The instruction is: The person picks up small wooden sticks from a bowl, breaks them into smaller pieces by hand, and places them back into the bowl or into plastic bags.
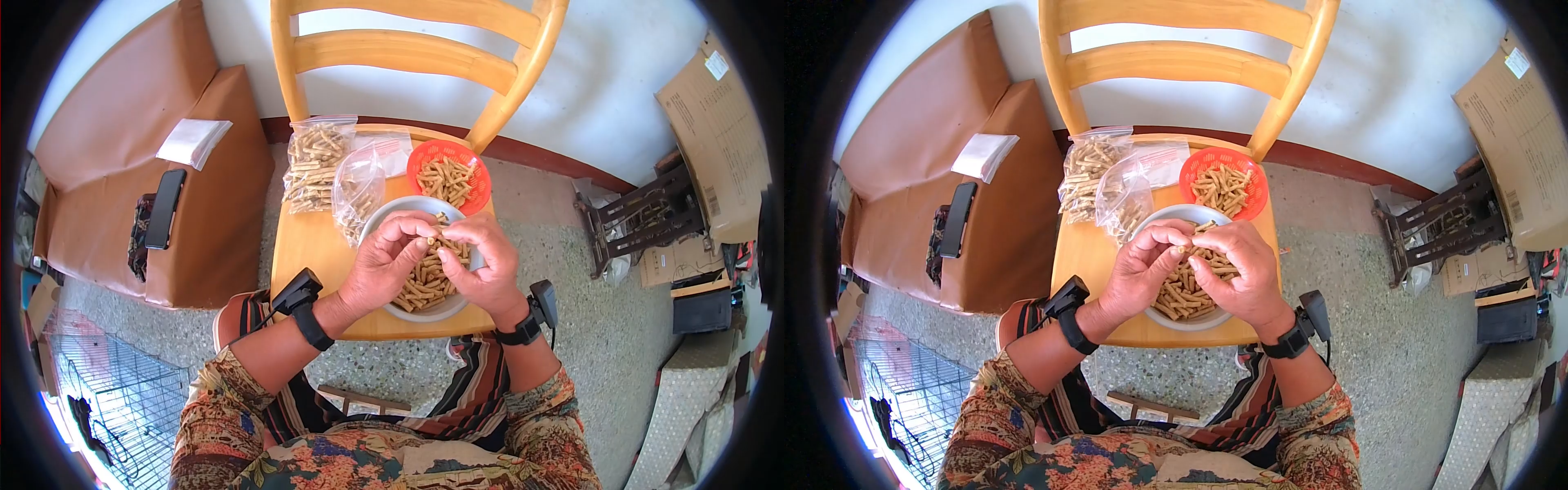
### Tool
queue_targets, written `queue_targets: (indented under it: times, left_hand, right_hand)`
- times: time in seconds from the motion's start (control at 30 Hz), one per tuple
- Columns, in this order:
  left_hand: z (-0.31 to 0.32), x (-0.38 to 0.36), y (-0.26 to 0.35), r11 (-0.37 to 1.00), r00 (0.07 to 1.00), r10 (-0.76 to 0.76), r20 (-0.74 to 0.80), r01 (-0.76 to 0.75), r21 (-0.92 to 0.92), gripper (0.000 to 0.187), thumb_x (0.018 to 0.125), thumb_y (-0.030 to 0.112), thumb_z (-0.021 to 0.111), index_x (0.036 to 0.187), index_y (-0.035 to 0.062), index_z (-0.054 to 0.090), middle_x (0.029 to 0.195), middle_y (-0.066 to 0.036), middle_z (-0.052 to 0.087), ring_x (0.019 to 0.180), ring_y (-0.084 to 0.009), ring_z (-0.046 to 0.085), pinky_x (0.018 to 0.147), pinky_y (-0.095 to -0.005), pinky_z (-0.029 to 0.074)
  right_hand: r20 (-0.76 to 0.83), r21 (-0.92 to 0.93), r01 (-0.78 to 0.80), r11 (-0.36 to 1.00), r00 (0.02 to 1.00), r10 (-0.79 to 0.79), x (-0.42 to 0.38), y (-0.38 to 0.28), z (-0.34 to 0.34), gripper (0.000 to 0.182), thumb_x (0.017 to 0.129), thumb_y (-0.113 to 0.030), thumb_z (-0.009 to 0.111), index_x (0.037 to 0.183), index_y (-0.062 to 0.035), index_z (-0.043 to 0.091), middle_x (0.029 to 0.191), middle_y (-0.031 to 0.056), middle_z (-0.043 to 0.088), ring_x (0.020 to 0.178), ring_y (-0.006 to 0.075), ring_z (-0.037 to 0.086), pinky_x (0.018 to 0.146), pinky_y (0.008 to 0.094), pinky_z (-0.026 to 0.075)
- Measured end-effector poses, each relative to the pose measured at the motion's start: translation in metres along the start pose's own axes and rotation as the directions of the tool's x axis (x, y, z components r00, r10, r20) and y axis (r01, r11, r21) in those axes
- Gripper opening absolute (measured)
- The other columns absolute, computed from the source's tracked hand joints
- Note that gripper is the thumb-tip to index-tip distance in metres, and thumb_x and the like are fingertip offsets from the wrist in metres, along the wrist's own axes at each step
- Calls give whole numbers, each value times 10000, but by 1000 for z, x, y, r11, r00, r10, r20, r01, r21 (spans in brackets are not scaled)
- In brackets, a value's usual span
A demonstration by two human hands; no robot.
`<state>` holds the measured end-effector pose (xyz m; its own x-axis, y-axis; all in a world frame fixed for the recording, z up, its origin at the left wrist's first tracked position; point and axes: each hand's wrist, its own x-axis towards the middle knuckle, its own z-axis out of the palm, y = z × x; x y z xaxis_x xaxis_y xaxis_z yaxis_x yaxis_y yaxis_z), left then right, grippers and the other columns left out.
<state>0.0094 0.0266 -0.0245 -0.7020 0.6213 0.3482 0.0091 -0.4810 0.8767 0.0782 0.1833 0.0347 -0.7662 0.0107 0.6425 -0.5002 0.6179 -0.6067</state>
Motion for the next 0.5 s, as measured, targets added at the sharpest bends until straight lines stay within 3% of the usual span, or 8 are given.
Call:
queue_targets:
  times: [0.1, 0.17, 0.2, 0.3, 0.5]
  left_hand:
    - [1, 0, -2, 998, 999, 51, 19, -52, 44, 158, 962, 4, 502, 1095, 67, 558, 1186, -58, 515, 1113, -135, 515, 960, -300, 435]
    - [3, -3, -4, 1000, 999, -12, -30, 12, 8, 176, 943, -9, 528, 1107, 48, 555, 1136, -47, 511, 1080, -132, 521, 944, -290, 442]
    - [4, -2, -4, 1000, 999, -12, -30, 12, 8, 176, 943, -9, 528, 1107, 48, 555, 1136, -47, 511, 1080, -132, 521, 944, -290, 442]
    - [6, -2, -2, 997, 999, -25, -34, 23, -74, 201, 930, -30, 542, 1122, 29, 549, 1121, -42, 538, 1072, -124, 530, 947, -286, 442]
    - [7, -3, 1, 994, 997, -42, -65, 35, -108, 199, 924, -32, 558, 1113, 27, 551, 1053, -26, 598, 1008, -99, 561, 912, -266, 458]
  right_hand:
    - [45, 12, -37, 999, 998, 36, 1, -1, 0, 243, 724, 9, 734, 946, -51, 658, 883, 74, 649, 805, 249, 612, 715, 332, 498]
    - [112, -39, -1, 999, 994, 5, -1, 4, 1, 236, 768, 9, 716, 991, -35, 651, 904, 82, 652, 817, 228, 621, 722, 317, 500]
    - [112, -39, -1, 999, 994, 5, -3, 5, 2, 236, 768, 9, 716, 991, -35, 651, 904, 82, 652, 817, 228, 621, 722, 317, 500]
    - [-32, 203, -169, 964, 983, 179, -8, 12, 7, 147, 851, -7, 654, 997, -15, 643, 924, 96, 650, 866, 187, 628, 752, 299, 502]
    - [10, 173, -181, 968, 983, 182, -10, 12, 4, 159, 839, 7, 654, 997, -13, 641, 923, 99, 649, 851, 206, 633, 762, 305, 505]
